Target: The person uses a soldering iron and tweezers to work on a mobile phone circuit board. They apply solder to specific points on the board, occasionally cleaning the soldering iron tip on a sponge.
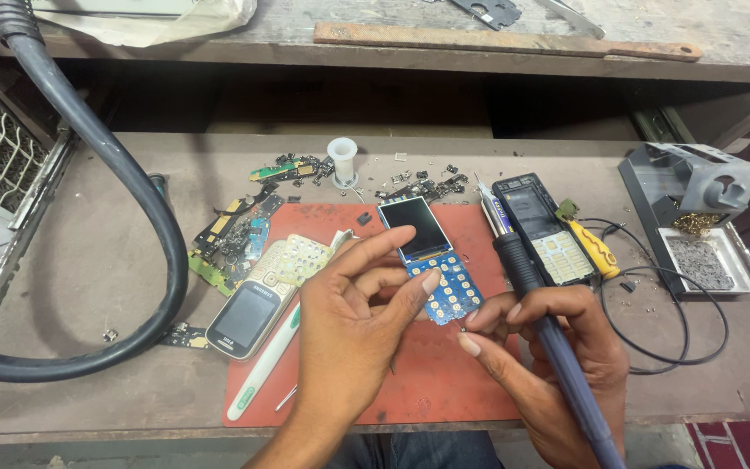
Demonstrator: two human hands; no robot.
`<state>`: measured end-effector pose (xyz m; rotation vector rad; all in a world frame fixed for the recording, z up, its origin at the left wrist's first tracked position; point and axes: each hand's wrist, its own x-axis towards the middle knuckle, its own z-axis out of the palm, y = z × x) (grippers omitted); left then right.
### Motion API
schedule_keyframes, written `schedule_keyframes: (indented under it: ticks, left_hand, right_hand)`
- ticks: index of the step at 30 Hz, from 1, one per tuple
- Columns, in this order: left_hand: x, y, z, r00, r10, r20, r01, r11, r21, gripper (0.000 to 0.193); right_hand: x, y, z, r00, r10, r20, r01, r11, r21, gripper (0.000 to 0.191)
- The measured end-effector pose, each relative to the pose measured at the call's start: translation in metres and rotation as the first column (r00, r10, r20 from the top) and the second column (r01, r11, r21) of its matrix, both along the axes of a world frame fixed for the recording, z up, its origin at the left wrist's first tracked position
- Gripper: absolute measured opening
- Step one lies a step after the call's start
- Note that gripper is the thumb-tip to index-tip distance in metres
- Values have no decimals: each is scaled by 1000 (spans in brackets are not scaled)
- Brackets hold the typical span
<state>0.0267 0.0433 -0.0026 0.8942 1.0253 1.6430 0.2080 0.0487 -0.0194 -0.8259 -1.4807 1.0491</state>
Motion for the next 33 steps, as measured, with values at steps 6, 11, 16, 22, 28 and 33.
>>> schedule_keyframes:
  ticks: [6,11,16,22,28,33]
  left_hand:
    - [3,1,-1,999,6,31,-5,1000,-24,50]
    - [5,1,1,998,6,67,-4,999,-32,50]
    - [7,0,3,993,-1,120,5,999,-36,50]
    - [9,-2,5,998,26,60,-27,999,18,48]
    - [12,-2,6,998,28,64,-28,1000,1,47]
    - [10,0,4,998,20,68,-19,1000,-18,47]
  right_hand:
    - [-6,-4,2,993,-103,54,97,990,101,43]
    - [-9,-5,1,991,-128,26,122,979,160,41]
    - [-10,-7,1,982,-177,67,163,970,181,41]
    - [-10,-7,0,978,-194,81,173,961,215,43]
    - [-10,-8,-4,967,-242,83,221,954,204,48]
    - [-6,-8,-4,968,-238,81,216,951,222,51]
